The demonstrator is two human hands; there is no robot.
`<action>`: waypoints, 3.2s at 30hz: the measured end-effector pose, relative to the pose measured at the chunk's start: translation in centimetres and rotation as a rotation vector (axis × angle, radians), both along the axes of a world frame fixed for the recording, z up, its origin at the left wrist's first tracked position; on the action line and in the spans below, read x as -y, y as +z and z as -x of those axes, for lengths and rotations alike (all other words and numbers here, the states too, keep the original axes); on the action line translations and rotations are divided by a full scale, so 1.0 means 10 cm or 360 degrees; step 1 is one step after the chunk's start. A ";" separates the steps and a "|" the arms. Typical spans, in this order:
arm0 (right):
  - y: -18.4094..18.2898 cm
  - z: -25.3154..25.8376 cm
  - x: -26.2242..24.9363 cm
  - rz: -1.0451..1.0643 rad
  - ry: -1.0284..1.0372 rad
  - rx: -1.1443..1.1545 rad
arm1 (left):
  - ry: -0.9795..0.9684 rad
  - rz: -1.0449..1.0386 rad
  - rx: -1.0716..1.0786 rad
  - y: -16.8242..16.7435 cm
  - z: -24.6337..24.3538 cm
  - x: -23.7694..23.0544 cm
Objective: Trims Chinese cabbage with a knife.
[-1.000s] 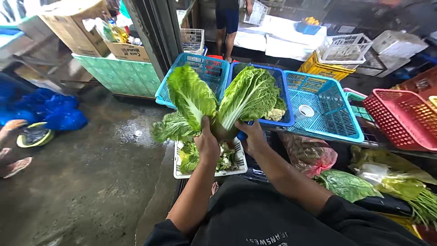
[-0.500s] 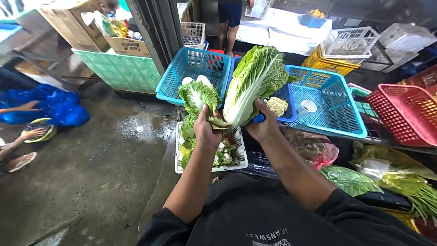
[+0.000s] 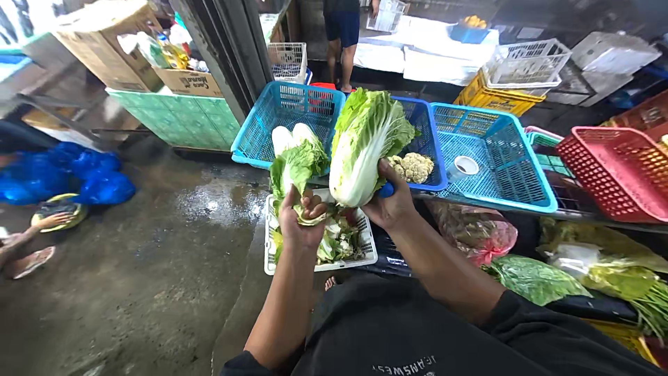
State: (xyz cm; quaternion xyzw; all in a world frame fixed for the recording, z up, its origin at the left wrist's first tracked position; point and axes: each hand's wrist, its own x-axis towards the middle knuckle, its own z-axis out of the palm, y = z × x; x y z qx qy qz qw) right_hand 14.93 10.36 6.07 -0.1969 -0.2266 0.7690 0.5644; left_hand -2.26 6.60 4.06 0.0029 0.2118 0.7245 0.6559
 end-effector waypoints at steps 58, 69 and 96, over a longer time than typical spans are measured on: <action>-0.42 -0.81 0.20 -0.0627 0.0516 0.1149 | 0.0940 0.0362 -0.2080 -0.15 -1.32 0.62; -0.28 -0.32 0.04 -0.0118 0.0324 0.0720 | 0.0896 -0.0064 -0.1894 -0.01 -1.00 0.50; -0.42 -0.41 0.02 -0.0428 0.0493 -0.0151 | -0.0352 -0.0207 -0.1942 -0.33 0.16 0.40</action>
